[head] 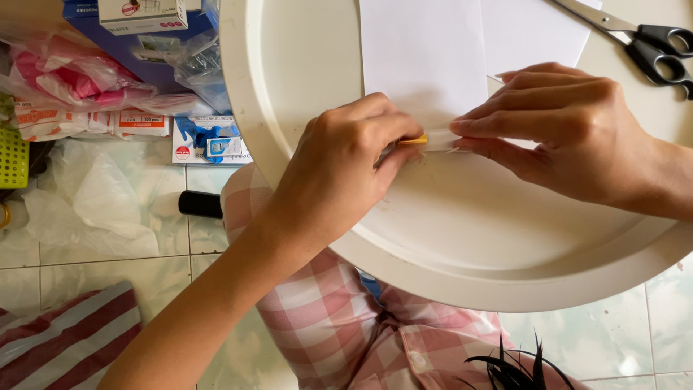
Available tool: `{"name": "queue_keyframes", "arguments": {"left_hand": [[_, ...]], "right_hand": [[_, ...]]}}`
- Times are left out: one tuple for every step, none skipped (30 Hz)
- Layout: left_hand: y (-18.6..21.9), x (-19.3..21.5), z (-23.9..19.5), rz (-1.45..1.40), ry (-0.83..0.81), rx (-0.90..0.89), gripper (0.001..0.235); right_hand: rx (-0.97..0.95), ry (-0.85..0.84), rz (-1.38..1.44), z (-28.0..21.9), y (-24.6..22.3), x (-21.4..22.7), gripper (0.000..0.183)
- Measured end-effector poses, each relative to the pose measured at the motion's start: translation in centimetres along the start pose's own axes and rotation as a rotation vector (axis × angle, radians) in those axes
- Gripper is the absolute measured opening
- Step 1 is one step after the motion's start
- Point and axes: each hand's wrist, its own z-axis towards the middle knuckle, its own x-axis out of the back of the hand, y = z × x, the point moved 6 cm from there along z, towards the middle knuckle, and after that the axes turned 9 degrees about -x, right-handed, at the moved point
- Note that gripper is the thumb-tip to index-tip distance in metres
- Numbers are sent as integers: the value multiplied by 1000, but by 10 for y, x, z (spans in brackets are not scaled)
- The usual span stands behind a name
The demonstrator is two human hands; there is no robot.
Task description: The person wraps a small white object with clear tape, then folds and cuts a white sheet of paper. They roll the paper around a cylindrical object and secure it with tape to form a paper tube.
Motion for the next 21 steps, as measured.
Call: {"name": "queue_keyframes", "arguments": {"left_hand": [[-1,0,1,-1,2,0,10],[-3,-1,2,-13,7,15,6],[-4,-1,3,-26,12,29,4],[-6,-1,4,-27,15,29,4],[-10,0,6,-46,19,66,5],[-14,0,7,-66,25,103,7],[-15,0,9,-67,28,103,7],[-18,0,10,-81,9,144,8],[-21,-1,12,-95,-10,185,10],[-21,0,13,-94,-7,186,10],[-23,-1,14,-97,-32,224,8],[-26,-2,15,-101,-58,264,7],[-25,-1,16,-100,-55,266,7],[-25,-2,17,-117,-69,295,6],[-25,-2,17,-135,-83,325,6],[-26,-2,19,-134,-82,326,6],[-28,-2,19,-128,-104,343,6],[-30,-3,20,-121,-126,358,6],[-30,-4,20,-121,-126,359,6],[-30,-4,20,-108,-131,354,6],[-31,-4,20,-95,-136,348,6]], "right_hand": [[1,-2,-1,3,-2,1,13],[-15,-16,52,6,-3,2,11],[-30,-31,106,10,-4,3,10],[-29,-33,105,11,-6,5,10],[-68,-59,122,13,-5,5,10],[-108,-85,139,15,-4,5,11],[-106,-88,137,15,-3,4,11],[-99,-90,129,16,-2,4,12],[-92,-92,121,16,-1,4,12],[-89,-94,120,14,0,2,12],[-43,-54,82,13,-1,3,16],[3,-14,46,11,-2,3,22],[6,-16,47,10,1,1,22],[57,23,17,8,0,2,24],[109,62,-13,6,0,2,26],[110,61,-12,7,-1,3,26],[85,45,5,9,1,3,24],[60,30,21,10,2,3,22],[60,30,21,11,2,4,22],[32,14,48,13,3,3,23],[3,-2,75,15,5,3,24]]}}
